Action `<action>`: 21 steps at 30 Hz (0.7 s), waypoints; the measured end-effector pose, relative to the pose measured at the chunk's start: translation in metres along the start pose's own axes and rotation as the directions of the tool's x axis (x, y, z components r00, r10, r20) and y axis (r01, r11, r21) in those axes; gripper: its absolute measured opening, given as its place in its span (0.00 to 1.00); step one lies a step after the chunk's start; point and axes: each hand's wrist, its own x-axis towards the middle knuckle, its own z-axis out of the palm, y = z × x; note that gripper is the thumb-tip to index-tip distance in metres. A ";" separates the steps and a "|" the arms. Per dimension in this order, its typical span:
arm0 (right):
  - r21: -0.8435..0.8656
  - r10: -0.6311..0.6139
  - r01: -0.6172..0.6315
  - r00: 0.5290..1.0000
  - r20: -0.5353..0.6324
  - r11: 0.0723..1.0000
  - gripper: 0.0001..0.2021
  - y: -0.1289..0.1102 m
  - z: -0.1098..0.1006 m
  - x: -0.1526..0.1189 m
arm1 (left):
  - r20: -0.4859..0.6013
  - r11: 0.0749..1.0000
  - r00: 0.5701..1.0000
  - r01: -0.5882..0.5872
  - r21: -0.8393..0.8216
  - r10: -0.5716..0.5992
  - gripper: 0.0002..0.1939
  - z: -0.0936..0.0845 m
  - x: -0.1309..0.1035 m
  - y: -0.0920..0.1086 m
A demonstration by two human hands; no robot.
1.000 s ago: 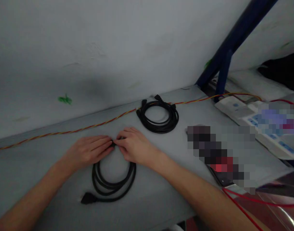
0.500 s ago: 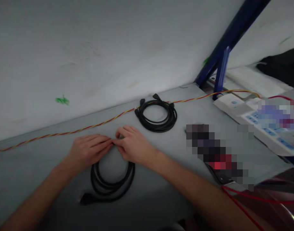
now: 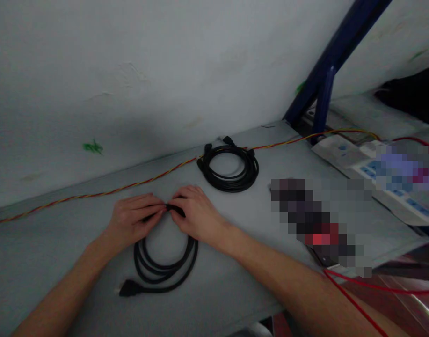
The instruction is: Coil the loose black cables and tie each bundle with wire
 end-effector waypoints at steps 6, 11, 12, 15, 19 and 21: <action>0.013 -0.008 0.009 1.000 -0.016 1.000 0.08 0.000 0.001 0.000 | -0.036 0.993 0.998 0.043 -0.107 -0.047 0.06 0.005 -0.004 -0.003; -0.006 -0.019 0.019 1.000 0.000 1.000 0.08 -0.001 -0.002 0.001 | -0.018 0.960 0.988 0.144 -0.241 -0.152 0.08 0.005 -0.006 -0.005; -0.009 -0.019 0.019 1.000 0.000 1.000 0.08 -0.001 -0.002 0.001 | -0.004 0.955 0.985 0.165 -0.247 -0.171 0.09 0.005 -0.006 -0.005; -0.016 -0.017 0.018 1.000 0.006 1.000 0.08 -0.002 -0.003 0.001 | 0.019 0.956 0.984 0.176 -0.235 -0.176 0.12 0.006 -0.007 -0.007; -0.017 0.002 -0.002 1.000 0.012 1.000 0.07 -0.004 -0.004 0.001 | -0.009 0.977 0.994 0.104 -0.184 -0.108 0.07 0.007 -0.006 -0.008; -0.020 0.019 -0.018 1.000 0.004 1.000 0.06 -0.004 -0.003 0.001 | -0.002 0.990 0.998 0.059 -0.125 -0.060 0.07 0.005 -0.004 -0.008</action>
